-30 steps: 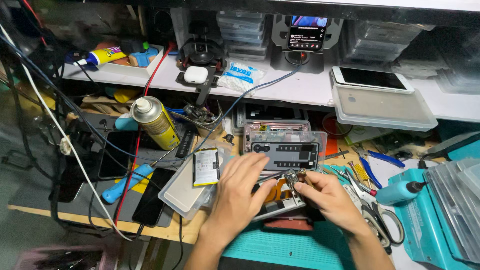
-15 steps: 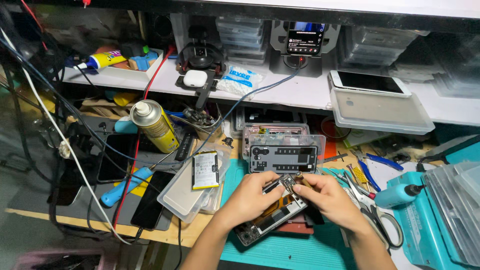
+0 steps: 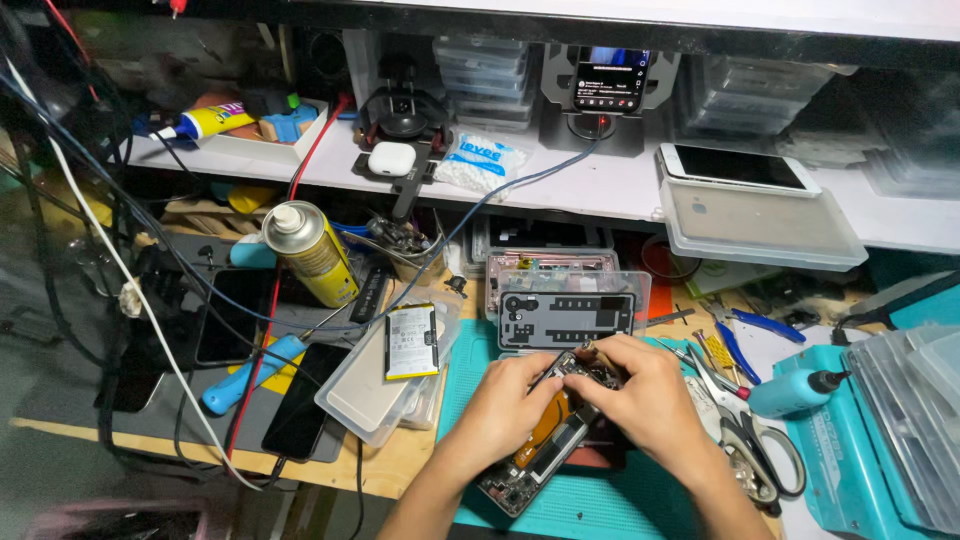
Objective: The person repairs a disassembled smartphone at a workbench, using a screwdriver to unscrew and remove components from the phone body, lifting out the battery and internal parts, and handling the opened chassis and small components on the mat.
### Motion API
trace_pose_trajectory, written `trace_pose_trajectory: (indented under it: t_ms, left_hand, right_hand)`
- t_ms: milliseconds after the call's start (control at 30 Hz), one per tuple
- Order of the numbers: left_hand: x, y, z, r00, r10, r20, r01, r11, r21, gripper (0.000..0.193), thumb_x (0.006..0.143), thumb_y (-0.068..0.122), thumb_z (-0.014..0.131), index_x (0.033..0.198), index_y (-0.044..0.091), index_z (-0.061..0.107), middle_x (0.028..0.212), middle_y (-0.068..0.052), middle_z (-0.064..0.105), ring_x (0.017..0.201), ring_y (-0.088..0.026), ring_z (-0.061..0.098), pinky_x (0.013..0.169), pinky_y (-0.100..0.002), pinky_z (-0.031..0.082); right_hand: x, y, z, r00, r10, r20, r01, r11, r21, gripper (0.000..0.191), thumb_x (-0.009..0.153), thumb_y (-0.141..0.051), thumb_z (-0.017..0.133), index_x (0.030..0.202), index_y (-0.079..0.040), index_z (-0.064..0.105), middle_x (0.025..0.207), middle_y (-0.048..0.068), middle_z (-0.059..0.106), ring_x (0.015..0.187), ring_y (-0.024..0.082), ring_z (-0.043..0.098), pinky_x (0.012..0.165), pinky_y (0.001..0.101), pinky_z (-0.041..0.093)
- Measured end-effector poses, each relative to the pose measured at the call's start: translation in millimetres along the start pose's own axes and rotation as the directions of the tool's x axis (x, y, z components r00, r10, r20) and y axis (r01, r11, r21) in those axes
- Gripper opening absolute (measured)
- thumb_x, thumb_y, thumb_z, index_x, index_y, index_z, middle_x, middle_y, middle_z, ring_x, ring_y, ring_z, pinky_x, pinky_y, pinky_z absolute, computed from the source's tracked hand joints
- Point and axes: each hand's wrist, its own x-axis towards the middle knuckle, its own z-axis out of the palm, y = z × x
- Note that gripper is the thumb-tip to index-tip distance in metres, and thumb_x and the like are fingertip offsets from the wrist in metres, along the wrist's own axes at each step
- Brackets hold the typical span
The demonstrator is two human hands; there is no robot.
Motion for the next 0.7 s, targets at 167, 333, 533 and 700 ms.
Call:
trace_pose_trajectory:
  t_ms: [167,333,533,700]
  left_hand:
    - [-0.8,-1.6,1.2,0.999,0.032,-0.018,-0.033,0.999,-0.023,0.025,0.092,0.011,0.065,0.113,-0.002,0.069,0.102,-0.021,0.074,0.095,-0.038,0.072,0.079,-0.04,0.057]
    - [-1.6,0.1,0.5,1.0,0.021,0.0,-0.021,0.999,-0.024,0.026,0.092,0.011,0.064,0.115,-0.001,0.069,0.102,-0.021,0.074,0.095,-0.039,0.072,0.08,-0.04,0.057]
    - [-1.6,5.1,-1.6,1.0,-0.013,0.003,0.013,1.0,0.021,0.026,0.091,0.013,0.065,0.114,0.001,0.07,0.099,-0.021,0.073,0.092,-0.04,0.07,0.076,-0.041,0.056]
    - [-5.1,4.9,-2.2,0.999,-0.05,0.007,0.049,0.997,0.054,0.024,0.091,0.014,0.066,0.111,0.001,0.071,0.096,-0.021,0.074,0.087,-0.039,0.071,0.073,-0.041,0.056]
  right_hand:
    - [-0.1,-5.6,3.6,0.991,-0.122,-0.059,0.115,0.988,-0.104,0.027,0.069,-0.017,0.082,0.091,-0.002,0.076,0.082,0.01,0.074,0.073,0.026,0.072,0.067,0.0346,0.055]
    - [-1.8,-3.5,7.9,0.981,-0.168,-0.097,0.154,0.979,-0.137,0.025,0.071,-0.017,0.081,0.09,-0.002,0.076,0.081,0.01,0.074,0.072,0.028,0.072,0.065,0.0358,0.056]
    - [-1.4,-2.2,8.7,0.991,-0.1,-0.089,0.091,0.991,-0.099,0.026,0.071,-0.016,0.081,0.091,-0.001,0.075,0.08,0.011,0.074,0.068,0.028,0.072,0.063,0.0356,0.055]
    - [-3.6,-1.5,12.0,0.992,-0.094,-0.086,0.085,0.991,-0.108,0.026,0.071,-0.017,0.082,0.088,0.0,0.073,0.078,0.014,0.072,0.067,0.029,0.071,0.061,0.0362,0.054]
